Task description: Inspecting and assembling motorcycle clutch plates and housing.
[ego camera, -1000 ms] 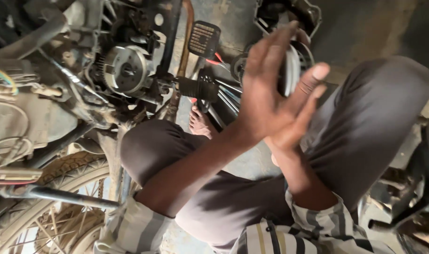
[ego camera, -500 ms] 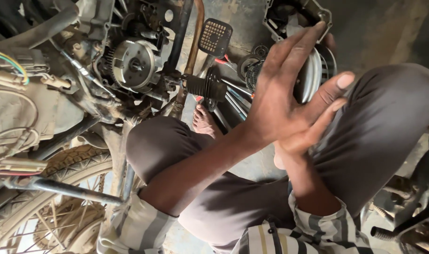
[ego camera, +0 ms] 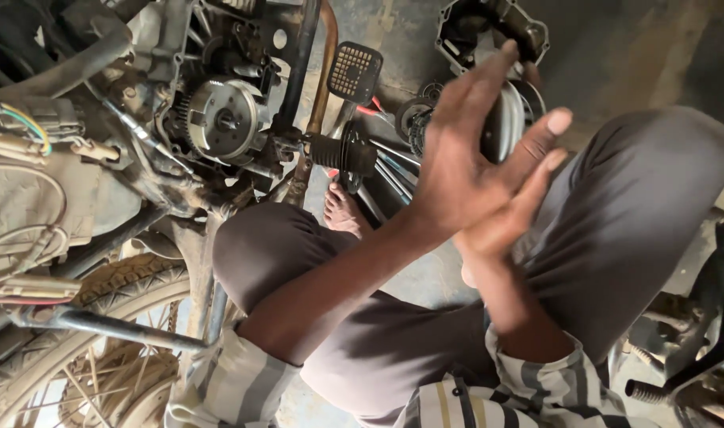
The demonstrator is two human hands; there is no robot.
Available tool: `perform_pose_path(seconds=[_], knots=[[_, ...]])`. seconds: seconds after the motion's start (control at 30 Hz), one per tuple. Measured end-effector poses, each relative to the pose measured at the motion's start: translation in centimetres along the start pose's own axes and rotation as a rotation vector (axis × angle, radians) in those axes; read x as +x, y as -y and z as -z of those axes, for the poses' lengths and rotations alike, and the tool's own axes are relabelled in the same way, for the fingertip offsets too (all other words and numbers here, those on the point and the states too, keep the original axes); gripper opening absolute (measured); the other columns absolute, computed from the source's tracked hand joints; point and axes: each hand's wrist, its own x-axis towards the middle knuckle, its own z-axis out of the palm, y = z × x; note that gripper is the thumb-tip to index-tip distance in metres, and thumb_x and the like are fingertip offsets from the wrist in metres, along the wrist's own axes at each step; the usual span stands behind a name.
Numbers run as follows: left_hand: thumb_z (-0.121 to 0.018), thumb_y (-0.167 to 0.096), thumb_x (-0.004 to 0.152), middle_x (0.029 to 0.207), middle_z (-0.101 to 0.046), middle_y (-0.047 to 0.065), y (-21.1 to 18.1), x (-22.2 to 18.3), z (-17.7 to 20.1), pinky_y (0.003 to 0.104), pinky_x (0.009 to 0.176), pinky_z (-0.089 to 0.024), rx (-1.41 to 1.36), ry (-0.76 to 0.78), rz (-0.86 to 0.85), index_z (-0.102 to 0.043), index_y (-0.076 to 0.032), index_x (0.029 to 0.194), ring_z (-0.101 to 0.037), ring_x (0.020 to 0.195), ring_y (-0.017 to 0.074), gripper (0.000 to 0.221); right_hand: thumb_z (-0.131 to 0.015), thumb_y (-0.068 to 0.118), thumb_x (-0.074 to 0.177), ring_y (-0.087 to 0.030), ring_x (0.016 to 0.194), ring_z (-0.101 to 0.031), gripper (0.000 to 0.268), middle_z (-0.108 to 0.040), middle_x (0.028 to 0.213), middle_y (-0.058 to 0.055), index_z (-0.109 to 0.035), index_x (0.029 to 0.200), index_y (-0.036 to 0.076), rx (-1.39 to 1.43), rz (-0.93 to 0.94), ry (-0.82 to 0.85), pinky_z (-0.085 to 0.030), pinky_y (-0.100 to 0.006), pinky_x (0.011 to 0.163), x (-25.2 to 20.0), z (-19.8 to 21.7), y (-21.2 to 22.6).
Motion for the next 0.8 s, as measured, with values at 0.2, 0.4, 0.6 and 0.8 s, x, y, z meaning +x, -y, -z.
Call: perform_pose_path(seconds=[0.2,0.4,0.6,0.8], knots=[[-0.078,-0.032,0.102,0.139,-0.061,0.025,-0.7,-0.9,0.2,0.038,0.107,-0.051,0.086,-0.072,0.051,-0.046,0.004,0.150,-0.060,0.126,0.0336,0.068,-0.026,0.034,0.121,-0.019,0.155,-0.032,0.055,-0.035,0.170,-0.012,-0.028,0.165,0.001,-0.395,-0.007,0.164,-0.023,-0.034,0.136,0.5,-0.6,0.8],[-0.078,-0.035,0.099,0.137,-0.062,0.025,-0.2,0.6,0.5,0.038,0.108,-0.056,-0.028,0.004,0.061,-0.042,0.006,0.152,-0.067,0.125,0.0337,0.077,-0.021,0.038,0.124,-0.019,0.156,-0.028,0.054,-0.037,0.168,-0.010,-0.032,0.162,0.000,-0.432,0.112,0.197,-0.017,-0.031,0.133,1.6,-4.8,2.4],[-0.071,-0.053,0.101,0.134,-0.065,0.020,0.8,0.5,-0.4,0.041,0.113,-0.048,-0.031,0.093,0.088,-0.032,0.005,0.159,-0.062,0.124,0.0328,0.091,-0.024,0.049,0.118,-0.023,0.161,-0.028,0.067,-0.031,0.169,-0.012,-0.025,0.164,0.001,-0.148,0.013,0.012,-0.019,-0.037,0.137,1.4,-4.0,1.5],[-0.058,-0.075,0.085,0.158,-0.037,0.029,1.1,0.2,-0.8,0.062,0.120,-0.031,0.392,0.202,-0.063,-0.024,0.005,0.161,-0.039,0.148,0.0470,0.115,-0.028,0.062,0.107,-0.028,0.157,-0.037,0.080,-0.037,0.168,-0.012,-0.033,0.162,0.004,-0.030,-0.244,-0.056,-0.028,-0.044,0.132,3.2,-3.7,3.2]])
